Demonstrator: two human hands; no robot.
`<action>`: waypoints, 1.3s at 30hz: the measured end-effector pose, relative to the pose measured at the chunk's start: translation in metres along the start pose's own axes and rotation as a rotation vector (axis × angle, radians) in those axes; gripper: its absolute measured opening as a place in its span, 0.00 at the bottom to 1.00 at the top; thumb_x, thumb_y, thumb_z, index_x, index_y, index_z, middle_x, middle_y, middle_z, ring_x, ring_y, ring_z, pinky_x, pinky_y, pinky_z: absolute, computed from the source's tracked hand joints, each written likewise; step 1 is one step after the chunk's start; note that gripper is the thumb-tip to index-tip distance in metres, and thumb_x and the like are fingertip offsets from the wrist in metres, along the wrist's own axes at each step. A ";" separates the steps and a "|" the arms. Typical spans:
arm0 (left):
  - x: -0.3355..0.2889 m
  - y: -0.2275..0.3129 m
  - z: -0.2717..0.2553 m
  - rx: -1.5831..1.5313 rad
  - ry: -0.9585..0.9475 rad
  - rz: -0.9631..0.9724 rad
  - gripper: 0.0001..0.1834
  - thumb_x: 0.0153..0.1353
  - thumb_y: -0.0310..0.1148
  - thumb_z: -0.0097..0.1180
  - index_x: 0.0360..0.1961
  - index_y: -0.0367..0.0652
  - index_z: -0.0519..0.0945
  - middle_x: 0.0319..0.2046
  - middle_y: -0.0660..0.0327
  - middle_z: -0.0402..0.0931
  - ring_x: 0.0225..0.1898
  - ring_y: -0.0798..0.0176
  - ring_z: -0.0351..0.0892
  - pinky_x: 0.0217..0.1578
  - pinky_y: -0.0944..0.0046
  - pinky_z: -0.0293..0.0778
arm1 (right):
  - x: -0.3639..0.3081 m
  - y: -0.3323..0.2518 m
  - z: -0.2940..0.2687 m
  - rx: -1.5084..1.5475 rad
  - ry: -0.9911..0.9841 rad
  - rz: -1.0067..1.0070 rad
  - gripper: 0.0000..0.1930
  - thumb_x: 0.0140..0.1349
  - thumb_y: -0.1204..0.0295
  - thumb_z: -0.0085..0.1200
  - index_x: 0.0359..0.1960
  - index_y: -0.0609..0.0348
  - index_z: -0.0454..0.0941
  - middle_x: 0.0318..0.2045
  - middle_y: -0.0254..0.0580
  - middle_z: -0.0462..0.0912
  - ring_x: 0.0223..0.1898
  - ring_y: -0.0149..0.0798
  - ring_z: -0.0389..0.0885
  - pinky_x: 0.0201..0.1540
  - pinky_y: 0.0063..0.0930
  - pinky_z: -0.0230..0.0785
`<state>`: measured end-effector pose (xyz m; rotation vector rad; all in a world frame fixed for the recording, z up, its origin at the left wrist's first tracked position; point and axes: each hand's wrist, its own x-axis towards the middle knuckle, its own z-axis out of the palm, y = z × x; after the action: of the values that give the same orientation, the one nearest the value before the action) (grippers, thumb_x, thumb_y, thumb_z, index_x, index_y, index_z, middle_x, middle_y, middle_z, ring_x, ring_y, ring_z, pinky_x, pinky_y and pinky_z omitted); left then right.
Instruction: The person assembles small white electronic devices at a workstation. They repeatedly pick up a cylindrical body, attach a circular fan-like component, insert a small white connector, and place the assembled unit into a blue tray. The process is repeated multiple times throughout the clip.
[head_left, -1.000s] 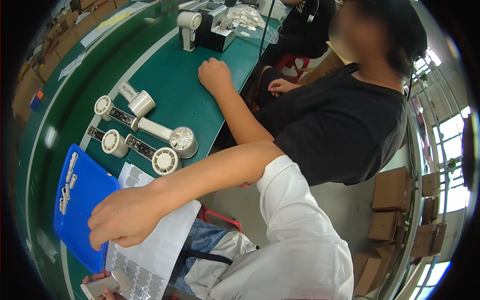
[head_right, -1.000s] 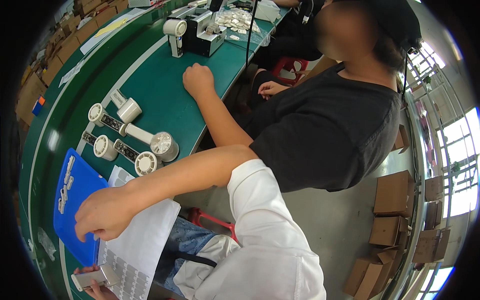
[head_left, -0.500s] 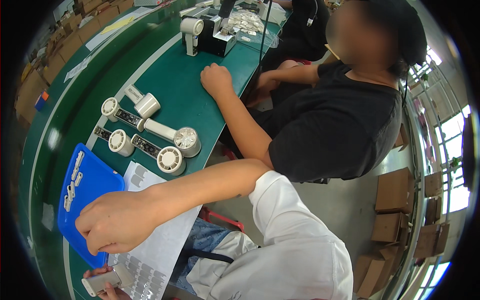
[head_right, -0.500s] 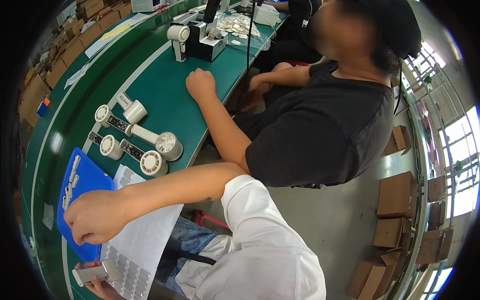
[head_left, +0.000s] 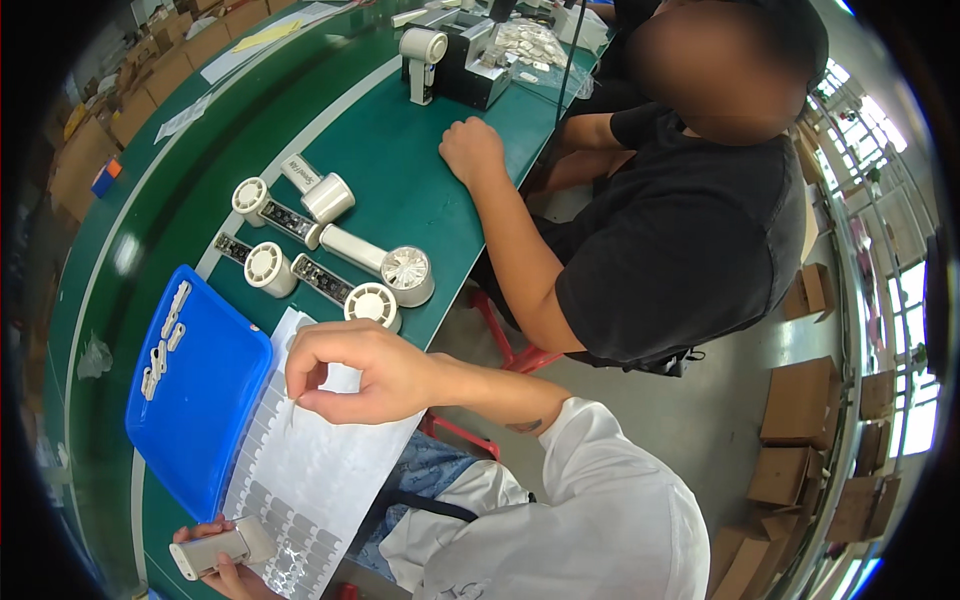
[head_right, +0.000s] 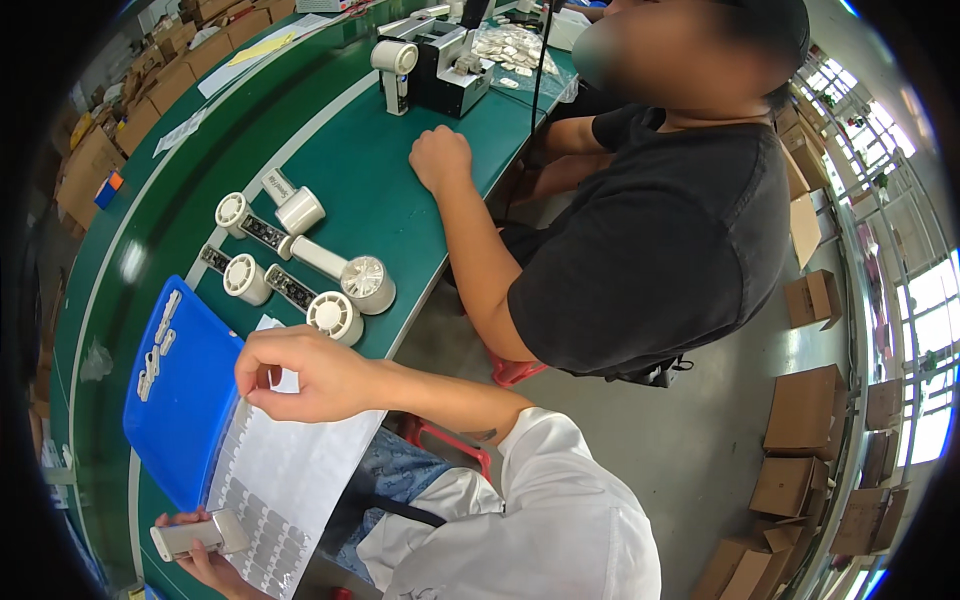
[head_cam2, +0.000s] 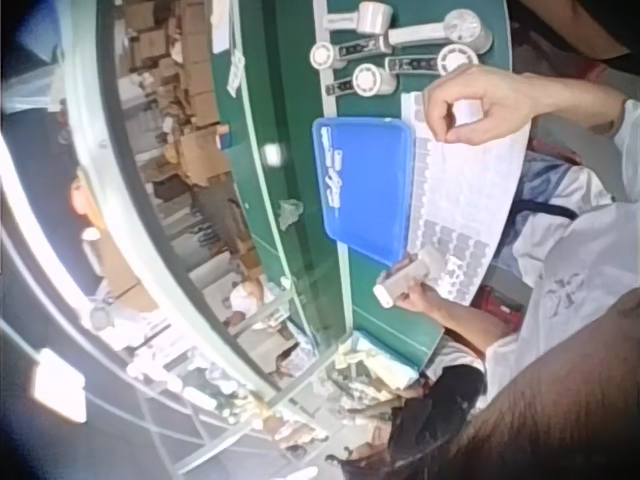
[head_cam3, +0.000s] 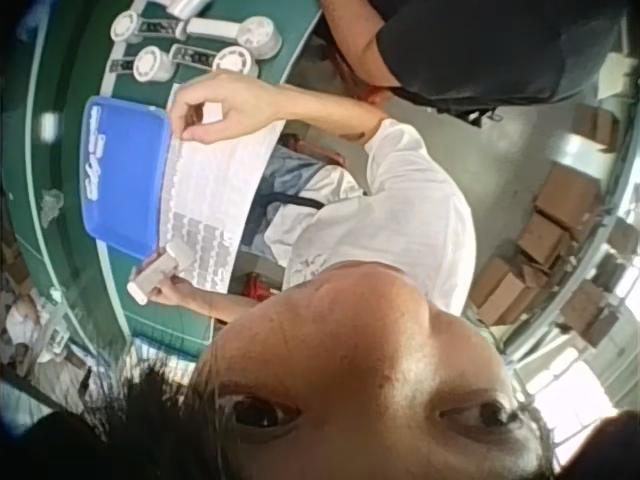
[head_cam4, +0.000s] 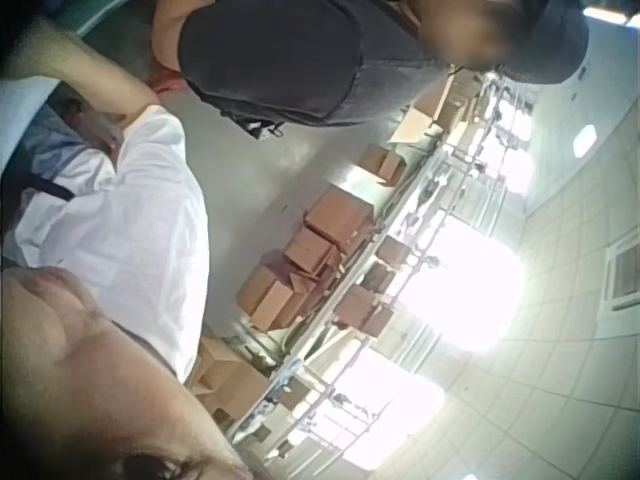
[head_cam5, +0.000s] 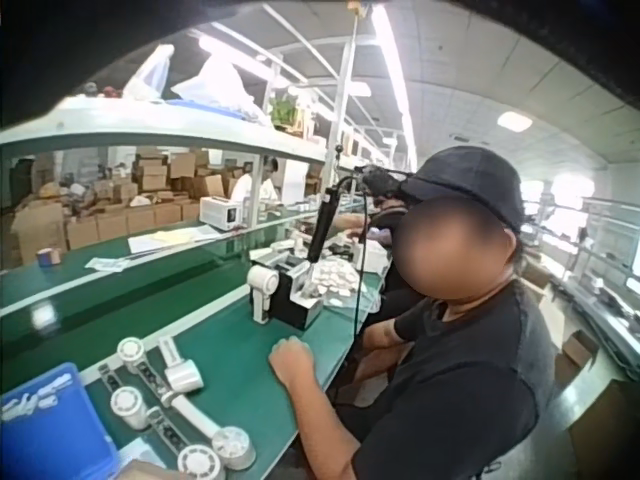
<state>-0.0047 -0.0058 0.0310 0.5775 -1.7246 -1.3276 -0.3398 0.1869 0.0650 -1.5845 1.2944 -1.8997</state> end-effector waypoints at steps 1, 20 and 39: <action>0.000 -0.001 -0.004 -0.012 -0.008 -0.040 0.35 0.56 0.37 0.55 0.63 0.37 0.59 0.39 0.53 0.70 0.40 0.55 0.73 0.53 0.49 0.66 | -0.002 0.002 -0.001 0.004 0.003 0.014 0.05 0.56 0.81 0.58 0.34 0.60 0.76 0.34 0.37 0.79 0.33 0.32 0.77 0.37 0.25 0.71; 0.001 -0.010 -0.026 0.127 0.020 -0.019 0.33 0.61 0.54 0.54 0.55 0.38 0.63 0.29 0.59 0.69 0.31 0.61 0.71 0.51 0.47 0.68 | 0.074 -0.052 -0.037 0.560 0.317 -0.058 0.16 0.55 0.79 0.62 0.44 0.63 0.73 0.31 0.38 0.81 0.28 0.24 0.78 0.29 0.16 0.70; -0.006 -0.012 -0.017 0.076 0.067 -0.039 0.31 0.62 0.56 0.54 0.50 0.40 0.64 0.27 0.58 0.70 0.27 0.61 0.72 0.49 0.50 0.70 | -0.033 0.014 -0.012 0.502 0.325 0.255 0.04 0.58 0.80 0.60 0.34 0.62 0.78 0.34 0.32 0.77 0.35 0.25 0.77 0.38 0.20 0.71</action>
<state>0.0109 -0.0144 0.0185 0.6940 -1.7229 -1.2601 -0.3442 0.2092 0.0342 -0.8508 0.9625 -2.1484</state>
